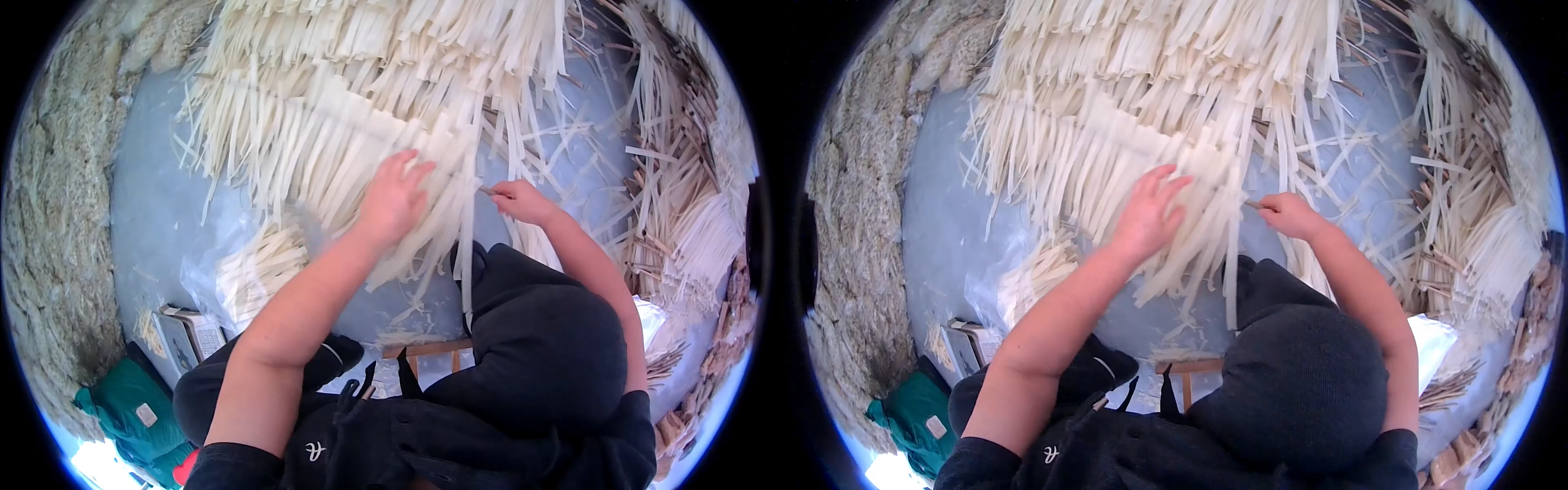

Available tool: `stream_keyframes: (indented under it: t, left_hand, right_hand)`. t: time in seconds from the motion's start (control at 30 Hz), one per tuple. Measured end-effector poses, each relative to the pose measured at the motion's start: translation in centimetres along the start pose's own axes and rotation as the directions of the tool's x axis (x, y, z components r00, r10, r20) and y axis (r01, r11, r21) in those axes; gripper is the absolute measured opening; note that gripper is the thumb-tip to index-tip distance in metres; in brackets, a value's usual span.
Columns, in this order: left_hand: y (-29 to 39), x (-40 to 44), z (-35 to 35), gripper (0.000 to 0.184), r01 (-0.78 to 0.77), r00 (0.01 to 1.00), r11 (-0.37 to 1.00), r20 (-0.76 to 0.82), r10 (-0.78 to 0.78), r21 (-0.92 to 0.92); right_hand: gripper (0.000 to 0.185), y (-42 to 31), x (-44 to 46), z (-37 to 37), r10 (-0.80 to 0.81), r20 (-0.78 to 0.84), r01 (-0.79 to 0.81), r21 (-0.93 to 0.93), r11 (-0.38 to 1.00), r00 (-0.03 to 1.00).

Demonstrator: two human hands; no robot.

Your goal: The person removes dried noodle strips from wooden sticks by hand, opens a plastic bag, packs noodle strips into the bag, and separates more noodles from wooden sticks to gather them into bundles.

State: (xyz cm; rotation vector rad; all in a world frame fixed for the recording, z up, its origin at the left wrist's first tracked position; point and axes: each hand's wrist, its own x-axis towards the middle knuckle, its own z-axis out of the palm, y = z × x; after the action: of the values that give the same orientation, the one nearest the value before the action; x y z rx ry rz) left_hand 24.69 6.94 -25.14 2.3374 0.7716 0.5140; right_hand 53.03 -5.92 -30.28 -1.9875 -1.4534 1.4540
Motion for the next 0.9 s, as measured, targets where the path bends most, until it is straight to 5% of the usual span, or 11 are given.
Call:
stream_keyframes:
  t: [0.13,0.23,0.3,0.4,0.53,0.63,0.7,0.83,0.9]
  left_hand:
    - [5.1,-0.3,3.5,0.047,-0.066,0.998,0.982,0.016,0.064,0.177]
    - [4.7,-0.4,5.3,0.045,-0.099,0.995,0.960,0.052,0.088,0.262]
    - [3.4,0.1,5.6,0.041,-0.116,0.991,0.929,0.099,0.086,0.352]
    - [3.0,0.9,5.2,0.036,-0.176,0.984,0.927,0.099,0.151,0.331]
    - [3.3,2.6,4.9,0.030,-0.074,0.989,0.920,0.145,0.019,0.385]
    - [1.8,4.1,3.5,0.025,0.041,0.985,0.903,0.134,-0.108,0.428]
    - [0.9,4.6,2.7,0.023,0.005,0.975,0.888,0.196,-0.107,0.459]
    - [-0.8,5.6,2.0,0.020,0.025,0.986,0.888,0.136,-0.098,0.460]
    - [0.3,6.0,0.5,0.019,-0.023,0.969,0.888,0.230,-0.095,0.460]
  right_hand:
    - [0.025,-7.2,-2.4,1.5,0.055,0.037,-0.062,0.254,0.965,0.998]
    - [0.020,-8.6,-3.4,1.9,0.063,0.003,-0.062,0.200,0.978,0.998]
    - [0.019,-7.1,-3.5,2.2,-0.206,-0.199,0.194,-0.079,0.978,0.958]
    - [0.020,-6.8,-4.5,2.5,-0.289,-0.316,0.259,-0.134,0.956,0.904]
    - [0.018,-6.7,-5.8,0.8,-0.238,-0.300,0.187,-0.187,0.964,0.924]
    - [0.016,-4.5,-7.3,-1.3,-0.074,-0.153,0.072,-0.018,0.997,0.986]
    - [0.013,-3.4,-8.7,-1.9,-0.329,-0.315,0.238,-0.295,0.925,0.890]
    - [0.012,-2.3,-13.4,-4.4,-0.375,-0.421,0.087,-0.562,0.823,0.826]
    - [0.013,-0.9,-14.6,-5.3,-0.372,-0.454,0.007,-0.627,0.779,0.809]
